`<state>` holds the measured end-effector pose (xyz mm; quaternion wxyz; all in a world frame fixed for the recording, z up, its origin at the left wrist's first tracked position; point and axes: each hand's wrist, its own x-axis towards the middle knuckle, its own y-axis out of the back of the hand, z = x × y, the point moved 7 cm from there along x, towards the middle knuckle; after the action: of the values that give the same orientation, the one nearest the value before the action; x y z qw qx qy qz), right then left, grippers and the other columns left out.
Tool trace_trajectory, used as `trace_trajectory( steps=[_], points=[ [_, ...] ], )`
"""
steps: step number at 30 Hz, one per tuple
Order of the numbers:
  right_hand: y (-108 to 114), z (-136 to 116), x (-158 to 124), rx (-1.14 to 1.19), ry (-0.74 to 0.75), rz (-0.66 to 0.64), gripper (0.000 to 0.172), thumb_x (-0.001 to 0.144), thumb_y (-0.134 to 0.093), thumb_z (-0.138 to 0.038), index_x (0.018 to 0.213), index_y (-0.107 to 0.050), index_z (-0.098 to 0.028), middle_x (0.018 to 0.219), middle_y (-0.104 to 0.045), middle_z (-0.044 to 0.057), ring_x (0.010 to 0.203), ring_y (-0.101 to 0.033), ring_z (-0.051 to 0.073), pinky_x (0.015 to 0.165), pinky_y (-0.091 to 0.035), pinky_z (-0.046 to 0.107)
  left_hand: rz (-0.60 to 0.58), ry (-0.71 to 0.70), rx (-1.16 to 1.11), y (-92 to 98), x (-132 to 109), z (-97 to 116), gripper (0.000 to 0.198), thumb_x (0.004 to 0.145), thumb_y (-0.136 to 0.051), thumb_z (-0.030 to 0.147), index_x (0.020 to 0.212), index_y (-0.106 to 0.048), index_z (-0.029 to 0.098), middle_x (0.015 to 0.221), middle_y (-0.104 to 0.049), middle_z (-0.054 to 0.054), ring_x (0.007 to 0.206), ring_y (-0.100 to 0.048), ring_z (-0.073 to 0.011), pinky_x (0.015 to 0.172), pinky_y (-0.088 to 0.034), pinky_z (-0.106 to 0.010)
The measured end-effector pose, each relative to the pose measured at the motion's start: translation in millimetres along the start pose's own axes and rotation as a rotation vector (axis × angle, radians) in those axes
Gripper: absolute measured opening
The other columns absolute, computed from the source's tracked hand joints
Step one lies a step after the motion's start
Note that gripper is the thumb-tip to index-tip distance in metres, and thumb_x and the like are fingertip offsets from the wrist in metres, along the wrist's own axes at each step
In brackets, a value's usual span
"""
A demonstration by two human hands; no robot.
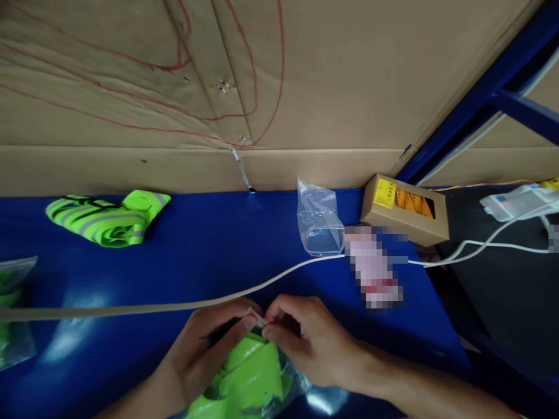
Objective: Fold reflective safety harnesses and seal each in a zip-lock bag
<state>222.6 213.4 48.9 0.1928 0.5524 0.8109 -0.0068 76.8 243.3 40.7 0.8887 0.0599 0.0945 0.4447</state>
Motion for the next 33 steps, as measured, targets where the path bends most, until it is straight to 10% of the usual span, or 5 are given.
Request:
trace_trajectory(
  steps=[15, 21, 33],
  points=[
    [8.6, 5.4, 1.7, 0.034, 0.06, 0.071, 0.02, 0.096, -0.064, -0.038, 0.086, -0.064, -0.02, 0.072, -0.061, -0.004, 0.066, -0.054, 0.01, 0.059, -0.039, 0.021, 0.113, 0.105, -0.17, 26.9, 13.0, -0.3, 0.027, 0.086, -0.073, 0.043, 0.08, -0.07, 0.018, 0.082, -0.07, -0.005, 0.077, -0.061, -0.0153, 0.07, -0.046, -0.025],
    [20.2, 15.4, 5.4, 0.152, 0.057, 0.178, 0.027, 0.091, -0.069, -0.044, 0.086, -0.064, -0.018, 0.071, -0.059, -0.003, 0.063, -0.051, 0.01, 0.056, -0.037, 0.022, -0.085, 0.284, -0.401, 17.5, 7.9, -1.7, 0.081, 0.07, -0.088, 0.037, 0.14, -0.048, 0.028, 0.12, -0.066, -0.008, 0.106, -0.064, -0.0239, 0.084, -0.051, -0.031],
    [2.4, 8.5, 1.8, 0.232, 0.149, 0.043, 0.026, 0.094, -0.067, -0.042, 0.109, -0.07, -0.021, 0.08, -0.062, -0.002, 0.069, -0.054, 0.011, 0.06, -0.042, 0.022, 0.099, 0.283, 0.009, 53.7, -41.3, 6.5, 0.046, 0.079, -0.08, 0.044, 0.12, -0.062, 0.032, 0.109, -0.069, -0.001, 0.099, -0.061, -0.022, 0.083, -0.05, -0.028]
  ],
)
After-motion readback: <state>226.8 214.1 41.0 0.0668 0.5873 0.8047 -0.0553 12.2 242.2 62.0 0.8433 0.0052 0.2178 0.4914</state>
